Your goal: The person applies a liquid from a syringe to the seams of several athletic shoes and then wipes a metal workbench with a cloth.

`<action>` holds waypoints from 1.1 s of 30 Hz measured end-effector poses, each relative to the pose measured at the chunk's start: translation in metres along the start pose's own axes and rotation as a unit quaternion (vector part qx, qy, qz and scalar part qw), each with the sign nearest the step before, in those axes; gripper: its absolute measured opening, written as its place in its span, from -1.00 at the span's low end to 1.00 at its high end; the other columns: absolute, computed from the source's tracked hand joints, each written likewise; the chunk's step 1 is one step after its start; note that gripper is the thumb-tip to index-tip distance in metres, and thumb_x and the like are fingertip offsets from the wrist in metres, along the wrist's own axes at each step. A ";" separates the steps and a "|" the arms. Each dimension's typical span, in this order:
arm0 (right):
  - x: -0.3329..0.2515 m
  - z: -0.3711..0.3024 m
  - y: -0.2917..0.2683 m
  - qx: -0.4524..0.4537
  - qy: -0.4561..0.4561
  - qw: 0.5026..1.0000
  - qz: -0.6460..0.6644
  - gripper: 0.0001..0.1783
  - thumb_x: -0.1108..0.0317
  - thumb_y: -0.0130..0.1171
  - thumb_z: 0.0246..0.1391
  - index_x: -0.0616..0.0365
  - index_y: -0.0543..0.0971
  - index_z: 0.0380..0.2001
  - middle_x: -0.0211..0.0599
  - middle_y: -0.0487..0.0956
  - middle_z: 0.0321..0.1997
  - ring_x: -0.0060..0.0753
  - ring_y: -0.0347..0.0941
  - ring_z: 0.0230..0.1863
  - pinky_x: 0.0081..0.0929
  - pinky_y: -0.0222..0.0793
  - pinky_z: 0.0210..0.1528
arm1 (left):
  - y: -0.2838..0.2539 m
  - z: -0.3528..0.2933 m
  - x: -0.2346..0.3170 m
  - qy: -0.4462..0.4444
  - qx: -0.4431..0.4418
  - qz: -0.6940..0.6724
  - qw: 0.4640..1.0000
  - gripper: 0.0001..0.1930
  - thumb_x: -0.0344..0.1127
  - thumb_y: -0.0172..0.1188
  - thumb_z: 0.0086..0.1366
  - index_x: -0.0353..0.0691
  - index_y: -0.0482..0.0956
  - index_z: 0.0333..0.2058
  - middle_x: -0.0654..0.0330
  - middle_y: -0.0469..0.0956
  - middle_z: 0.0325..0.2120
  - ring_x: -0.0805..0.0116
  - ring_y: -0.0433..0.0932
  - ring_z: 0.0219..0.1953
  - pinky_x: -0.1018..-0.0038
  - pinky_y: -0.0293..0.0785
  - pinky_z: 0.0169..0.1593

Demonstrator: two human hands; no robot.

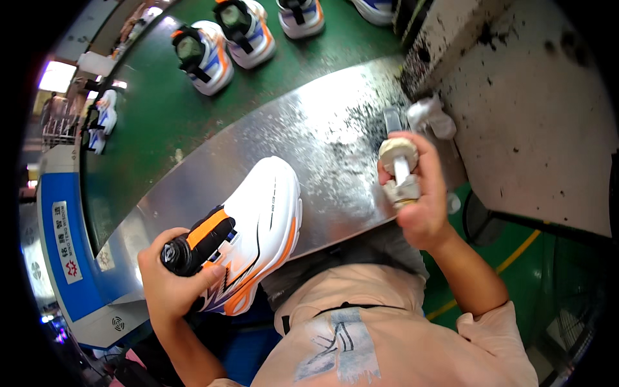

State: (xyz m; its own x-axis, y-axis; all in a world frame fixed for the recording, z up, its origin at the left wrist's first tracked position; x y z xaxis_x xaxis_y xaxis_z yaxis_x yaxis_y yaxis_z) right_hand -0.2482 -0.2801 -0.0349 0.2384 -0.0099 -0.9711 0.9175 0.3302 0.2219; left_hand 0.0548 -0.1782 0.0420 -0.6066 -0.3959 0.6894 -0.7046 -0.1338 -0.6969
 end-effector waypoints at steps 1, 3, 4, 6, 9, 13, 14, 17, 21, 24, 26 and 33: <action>0.013 0.002 -0.001 -0.021 -0.027 0.997 -0.074 0.04 -0.30 0.30 -0.19 0.18 0.17 0.19 -0.37 0.43 -0.23 -0.63 0.28 -0.40 -0.69 0.25 -0.34 | -0.004 0.006 -0.007 -0.017 -0.029 -0.032 0.999 -0.47 -0.31 0.50 -0.34 -0.43 0.52 -0.34 0.24 0.57 -0.54 0.55 0.52 -0.49 0.62 0.46 -0.32; 0.023 0.002 -0.008 -0.054 -0.051 0.979 -0.190 0.01 -0.24 0.34 -0.20 0.16 0.20 0.18 -0.32 0.51 -0.21 -0.59 0.31 -0.47 -0.66 0.29 -0.40 | -0.005 0.012 -0.026 -0.004 -0.025 -0.089 0.996 -0.45 -0.29 0.52 -0.34 -0.42 0.52 -0.32 0.24 0.58 -0.51 0.55 0.52 -0.47 0.62 0.46 -0.30; 0.024 0.005 0.001 -0.073 -0.042 0.973 -0.215 0.00 -0.22 0.36 -0.21 0.17 0.22 0.17 -0.29 0.54 -0.20 -0.56 0.33 -0.50 -0.64 0.32 -0.42 | -0.017 0.013 -0.031 -0.004 -0.020 -0.104 0.994 -0.44 -0.29 0.53 -0.33 -0.42 0.52 -0.31 0.24 0.58 -0.49 0.55 0.52 -0.46 0.62 0.46 -0.29; 0.013 0.005 0.012 -0.092 -0.081 0.959 -0.256 -0.02 -0.11 0.41 -0.23 0.19 0.23 0.17 -0.15 0.55 -0.19 -0.39 0.50 -0.38 -0.52 0.45 -0.31 | -0.035 0.021 -0.038 0.012 0.006 -0.130 0.991 -0.43 -0.31 0.52 -0.34 -0.42 0.53 -0.28 0.23 0.58 -0.46 0.54 0.53 -0.43 0.62 0.46 -0.25; 0.014 0.004 0.015 -0.095 -0.119 0.951 -0.269 -0.03 -0.08 0.42 -0.23 0.24 0.24 0.16 -0.11 0.54 -0.20 -0.32 0.53 -0.36 -0.49 0.48 -0.28 | -0.062 0.044 -0.033 0.051 0.062 -0.096 0.992 -0.46 -0.34 0.48 -0.33 -0.41 0.53 -0.29 0.24 0.57 -0.47 0.55 0.52 -0.44 0.62 0.46 -0.25; 0.002 0.004 0.019 -0.107 -0.103 0.947 -0.284 -0.06 -0.02 0.43 -0.21 0.25 0.24 0.15 -0.14 0.53 -0.23 -0.38 0.52 -0.40 -0.52 0.46 -0.33 | -0.102 0.089 -0.014 0.114 0.156 -0.041 0.980 -0.54 -0.34 0.49 -0.25 -0.39 0.55 -0.33 0.27 0.56 -0.51 0.56 0.49 -0.47 0.60 0.45 -0.32; -0.001 0.006 0.021 -0.111 -0.097 0.945 -0.292 -0.07 0.00 0.44 -0.21 0.25 0.24 0.15 -0.15 0.53 -0.24 -0.40 0.51 -0.42 -0.53 0.46 -0.34 | -0.114 0.105 -0.007 0.162 0.192 -0.043 0.967 -0.57 -0.33 0.49 -0.21 -0.37 0.56 -0.33 0.28 0.56 -0.52 0.58 0.48 -0.48 0.60 0.45 -0.33; 0.001 0.007 0.022 -0.104 -0.084 0.946 -0.294 -0.07 0.02 0.45 -0.21 0.24 0.24 0.14 -0.18 0.53 -0.26 -0.44 0.49 -0.43 -0.55 0.45 -0.34 | -0.130 0.167 -0.035 0.122 0.320 -0.068 0.937 -0.51 -0.22 0.53 -0.18 -0.38 0.57 -0.29 0.20 0.59 -0.46 0.49 0.52 -0.42 0.53 0.47 -0.27; 0.002 0.008 0.024 -0.109 -0.104 0.935 -0.321 -0.07 0.03 0.46 -0.23 0.24 0.25 0.14 -0.22 0.52 -0.27 -0.48 0.45 -0.46 -0.55 0.43 -0.37 | -0.077 0.233 -0.042 0.145 0.302 0.083 0.939 -0.26 -0.06 0.25 0.10 0.06 0.17 0.26 -0.15 0.52 -0.11 -0.13 0.51 -0.05 0.20 0.41 0.01; 0.010 0.004 0.020 -0.108 -0.103 0.938 -0.314 -0.07 0.02 0.46 -0.24 0.24 0.25 0.13 -0.20 0.52 -0.26 -0.45 0.46 -0.43 -0.52 0.43 -0.35 | -0.056 0.270 -0.049 0.050 0.205 0.133 0.968 -0.38 0.08 -0.03 0.28 0.02 0.20 0.27 -0.12 0.41 0.06 -0.11 0.36 0.12 0.21 0.27 0.15; 0.015 0.003 0.017 -0.113 -0.091 0.932 -0.331 -0.06 0.00 0.46 -0.25 0.24 0.26 0.13 -0.17 0.51 -0.25 -0.41 0.47 -0.40 -0.50 0.43 -0.33 | -0.053 0.270 -0.047 0.078 0.193 0.121 0.970 -0.41 0.11 -0.10 0.32 -0.06 0.28 0.23 -0.11 0.40 0.09 -0.05 0.30 0.20 0.26 0.18 0.23; 0.006 0.002 0.025 -0.096 -0.193 0.909 -0.356 -0.06 -0.01 0.48 -0.29 0.22 0.27 0.10 -0.18 0.51 -0.25 -0.36 0.47 -0.40 -0.48 0.42 -0.35 | -0.050 0.170 -0.183 -0.075 0.247 0.208 0.943 -0.52 -0.04 -0.08 0.34 -0.26 0.45 0.06 -0.08 0.41 0.06 0.01 0.30 0.18 0.19 0.16 0.23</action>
State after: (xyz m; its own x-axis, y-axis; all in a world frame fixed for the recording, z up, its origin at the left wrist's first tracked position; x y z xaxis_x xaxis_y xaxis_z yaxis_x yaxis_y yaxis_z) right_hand -0.2234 -0.2735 -0.0351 -0.2660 -0.6035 -0.7517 0.8190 0.2698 -0.5065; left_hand 0.2635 -0.2537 -0.0832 -0.7079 -0.6263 0.3264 -0.1369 -0.3318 -0.9334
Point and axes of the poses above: each hand's wrist, its own z-axis towards the middle knuckle, its own y-axis out of the palm, x = y × z, the point moved 10 cm from there along z, towards the middle knuckle
